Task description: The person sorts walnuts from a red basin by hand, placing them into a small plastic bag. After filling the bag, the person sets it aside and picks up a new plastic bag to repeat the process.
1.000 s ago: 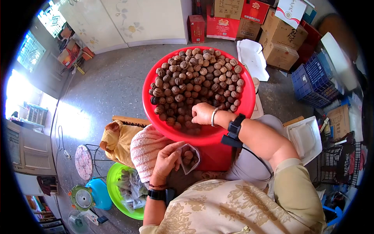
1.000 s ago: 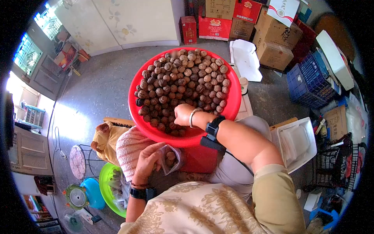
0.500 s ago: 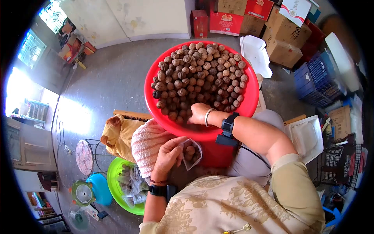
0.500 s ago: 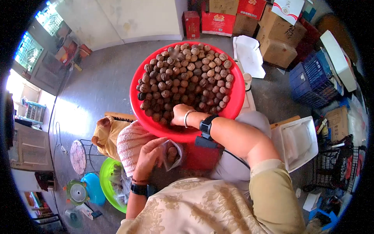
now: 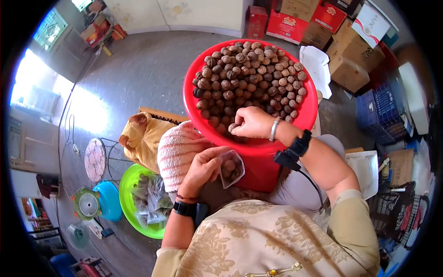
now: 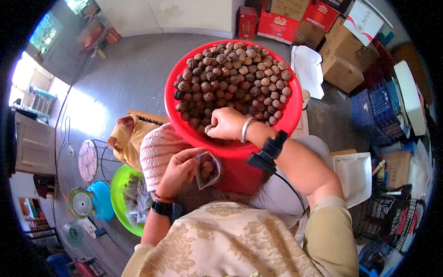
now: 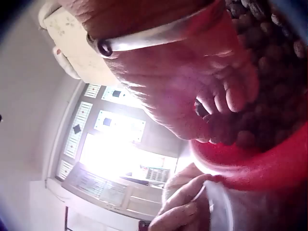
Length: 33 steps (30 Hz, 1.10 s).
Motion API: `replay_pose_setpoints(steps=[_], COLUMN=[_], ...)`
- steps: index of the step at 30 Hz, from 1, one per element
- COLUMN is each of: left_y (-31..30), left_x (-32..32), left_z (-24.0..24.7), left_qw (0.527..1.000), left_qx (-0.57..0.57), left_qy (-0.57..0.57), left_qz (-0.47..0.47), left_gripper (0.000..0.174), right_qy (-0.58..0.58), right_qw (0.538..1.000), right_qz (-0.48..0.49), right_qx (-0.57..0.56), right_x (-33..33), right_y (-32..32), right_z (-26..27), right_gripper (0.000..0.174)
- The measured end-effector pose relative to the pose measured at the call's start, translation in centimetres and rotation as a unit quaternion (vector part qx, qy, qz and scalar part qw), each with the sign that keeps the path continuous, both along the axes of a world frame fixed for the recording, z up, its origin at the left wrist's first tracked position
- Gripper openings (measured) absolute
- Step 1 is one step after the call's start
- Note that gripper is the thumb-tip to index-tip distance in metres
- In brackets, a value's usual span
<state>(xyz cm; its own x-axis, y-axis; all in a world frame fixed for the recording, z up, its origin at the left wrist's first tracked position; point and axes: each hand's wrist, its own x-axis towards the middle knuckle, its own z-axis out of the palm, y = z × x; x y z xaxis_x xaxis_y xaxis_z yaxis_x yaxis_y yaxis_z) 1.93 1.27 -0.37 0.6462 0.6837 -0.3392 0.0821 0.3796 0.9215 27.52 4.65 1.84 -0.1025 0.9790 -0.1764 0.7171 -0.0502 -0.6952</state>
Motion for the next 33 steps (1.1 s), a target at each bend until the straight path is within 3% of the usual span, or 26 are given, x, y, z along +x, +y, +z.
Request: replay_pose_setpoints(steps=[1, 4, 9, 11, 13, 20, 27, 33], left_y=[0.0, -0.1, -0.1, -0.2, -0.3, -0.1, -0.3, -0.3], left_x=[-0.2, -0.3, -0.4, -0.4, -0.3, -0.4, -0.5, -0.5], left_z=[-0.2, -0.4, 0.0, -0.1, 0.4, 0.1, 0.3, -0.8], left_qw=[1.0, 0.999, 0.999, 0.999, 0.999, 1.0, 1.0, 0.999], left_qx=[-0.002, -0.006, 0.004, 0.008, 0.014, 0.024, 0.012, 0.001], left_qy=[-0.002, -0.036, -0.033, -0.038, -0.032, -0.015, -0.026, -0.031], left_qz=[0.009, 0.0, 0.01, 0.001, 0.009, -0.007, 0.006, 0.038], left_gripper=[0.037, 0.038, 0.037, 0.036, 0.036, 0.036, 0.034, 0.028], right_qy=[-0.002, 0.132, 0.154, 0.118, 0.139, 0.028, -0.095, -0.095], right_qw=[1.0, 0.986, 0.969, 0.981, 0.987, 1.0, 0.994, 0.991], right_qz=[0.009, 0.097, 0.177, 0.153, 0.081, -0.006, 0.033, 0.072], right_qx=[-0.002, -0.007, -0.076, 0.029, -0.007, 0.008, -0.039, -0.062], right_x=[-0.2, -0.9, -1.6, -1.4, -0.6, 2.2, 2.3, 1.8], right_y=[-0.5, -2.4, -3.7, -3.6, -2.9, -0.9, -0.3, 0.0], right_z=[1.0, 4.4, 4.9, 4.3, 3.0, -0.5, -3.2, -4.4], right_gripper=[0.03, 0.027, 0.027, 0.026, 0.023, 0.017, 0.02, 0.025])
